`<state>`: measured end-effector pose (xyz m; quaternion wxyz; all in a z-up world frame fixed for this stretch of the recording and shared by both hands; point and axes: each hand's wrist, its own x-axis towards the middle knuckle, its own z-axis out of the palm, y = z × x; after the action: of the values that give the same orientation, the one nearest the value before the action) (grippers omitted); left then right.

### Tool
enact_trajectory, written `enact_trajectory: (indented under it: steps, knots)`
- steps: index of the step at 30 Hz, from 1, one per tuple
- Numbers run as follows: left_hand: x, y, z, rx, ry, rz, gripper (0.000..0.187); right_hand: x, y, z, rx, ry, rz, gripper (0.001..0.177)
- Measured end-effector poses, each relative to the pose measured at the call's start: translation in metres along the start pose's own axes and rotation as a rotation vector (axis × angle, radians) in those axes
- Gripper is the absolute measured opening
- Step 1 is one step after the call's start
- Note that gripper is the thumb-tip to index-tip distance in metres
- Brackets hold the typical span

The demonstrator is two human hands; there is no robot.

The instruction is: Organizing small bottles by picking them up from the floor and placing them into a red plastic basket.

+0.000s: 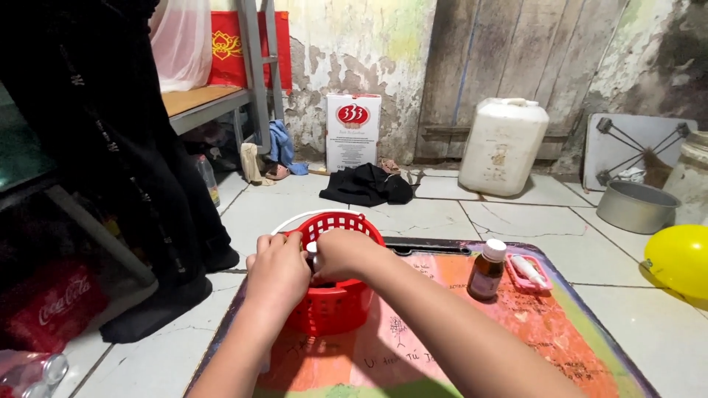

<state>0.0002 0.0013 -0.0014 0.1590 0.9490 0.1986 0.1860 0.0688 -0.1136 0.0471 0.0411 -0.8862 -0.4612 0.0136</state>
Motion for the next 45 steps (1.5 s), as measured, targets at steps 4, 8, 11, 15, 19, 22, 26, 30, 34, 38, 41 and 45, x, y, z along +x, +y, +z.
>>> enact_trajectory:
  steps: [4,8,11,15,19,22,26,30,34,38,41,45]
  knots:
    - [0.001,0.001,-0.003,0.02,-0.033,0.008,0.036,-0.047,0.023,-0.05,0.113,0.069,0.099,0.042]
    - [-0.003,0.003,-0.002,0.002,-0.039,0.0,0.038,-0.09,0.075,-0.08,0.313,0.525,0.211,0.044]
    - [-0.001,0.002,-0.003,0.005,-0.027,0.002,0.039,-0.105,0.099,-0.091,0.143,0.486,0.303,0.041]
    - [0.004,-0.002,0.003,0.022,-0.031,-0.012,0.04,-0.097,0.14,-0.054,-0.314,0.072,0.343,0.043]
    - [0.005,-0.003,0.004,0.028,-0.036,-0.013,0.039,-0.094,0.159,-0.038,-0.409,-0.09,0.312,0.033]
    - [0.004,-0.002,0.001,0.019,-0.041,-0.024,0.038,-0.092,0.168,-0.034,-0.412,-0.145,0.335,0.035]
    - [-0.004,0.007,-0.014,0.012,-0.056,-0.006,0.034,-0.1,0.175,-0.031,-0.398,-0.118,0.364,0.04]
    - [-0.009,0.017,-0.04,0.116,-0.095,0.068,0.029,-0.134,0.169,-0.026,-0.078,0.487,0.22,0.057]
    - [-0.036,0.047,-0.096,-0.059,0.005,0.071,0.029,-0.169,0.16,0.031,0.225,1.086,0.265,0.057]
    - [-0.029,0.091,-0.116,-0.468,0.453,0.348,0.028,-0.171,0.161,0.059,0.545,1.049,0.502,0.067]
    - [-0.023,0.131,-0.105,-0.645,0.49,0.546,0.027,-0.166,0.179,0.084,0.759,0.987,0.538,0.07]
    - [-0.009,0.174,-0.05,-0.613,0.453,0.603,0.026,-0.167,0.186,0.092,0.827,0.817,0.574,0.077]
